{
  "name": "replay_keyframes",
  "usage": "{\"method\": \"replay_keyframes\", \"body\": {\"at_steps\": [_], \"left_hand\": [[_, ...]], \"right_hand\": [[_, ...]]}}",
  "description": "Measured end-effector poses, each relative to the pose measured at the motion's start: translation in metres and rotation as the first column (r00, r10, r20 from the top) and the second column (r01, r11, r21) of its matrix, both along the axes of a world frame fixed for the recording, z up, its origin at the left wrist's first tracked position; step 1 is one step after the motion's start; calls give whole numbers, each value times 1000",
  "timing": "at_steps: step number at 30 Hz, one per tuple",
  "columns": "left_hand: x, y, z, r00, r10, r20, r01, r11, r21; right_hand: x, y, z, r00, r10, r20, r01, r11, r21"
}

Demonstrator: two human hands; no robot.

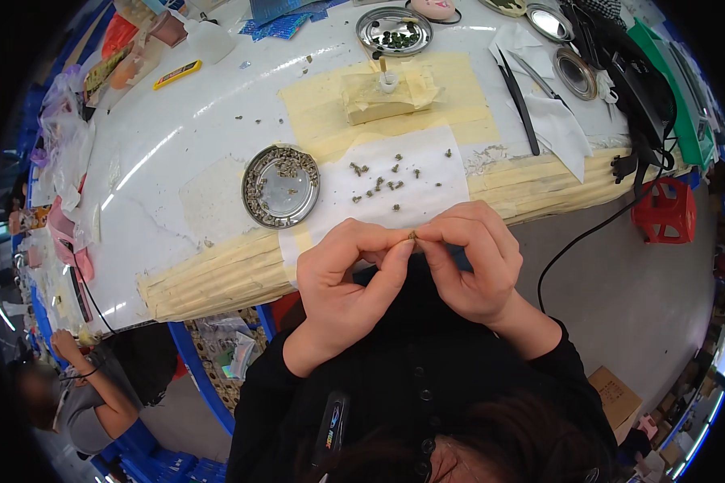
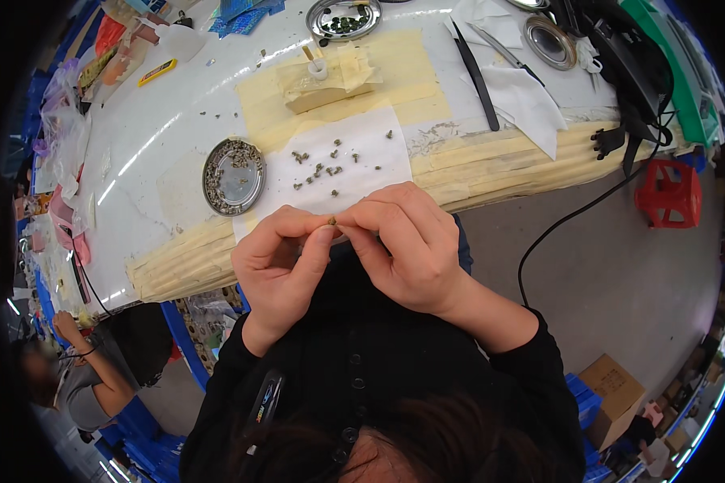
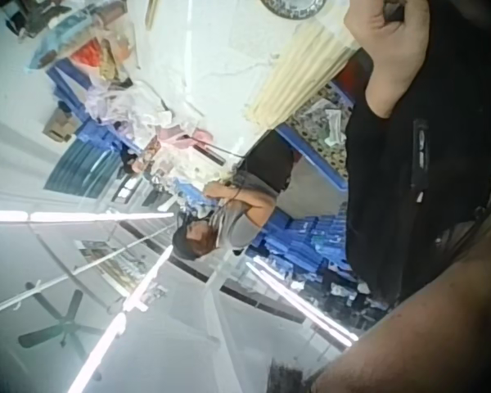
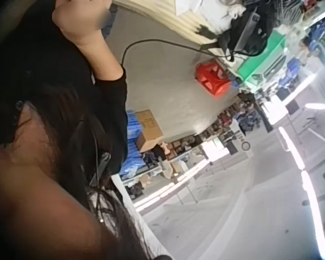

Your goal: Picking up and arranging tiny metal components on a workbench.

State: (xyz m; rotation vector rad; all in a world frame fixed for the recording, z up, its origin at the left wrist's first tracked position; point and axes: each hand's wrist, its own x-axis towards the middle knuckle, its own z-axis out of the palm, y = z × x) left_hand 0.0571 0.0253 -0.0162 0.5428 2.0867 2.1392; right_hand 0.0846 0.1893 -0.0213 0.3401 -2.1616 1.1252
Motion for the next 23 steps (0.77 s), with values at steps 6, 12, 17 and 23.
{"method": "replay_keyframes", "body": {"at_steps": [6, 12, 17, 23], "left_hand": [[2, 2, 9, 974, -51, 220, 12, 984, 176], [2, -1, 3, 996, -1, 93, -11, 992, 127], [-6, -2, -1, 981, 21, -194, -19, 1000, 15], [-1, -4, 8, 977, -49, 205, 24, 992, 123]], "right_hand": [[1, 1, 8, 990, 82, 115, -62, 984, -169], [1, 0, 9, 977, 142, 161, -91, 953, -288], [1, 0, 10, 968, 183, 175, -117, 936, -331], [1, 3, 10, 957, 219, 190, -147, 932, -332]]}}
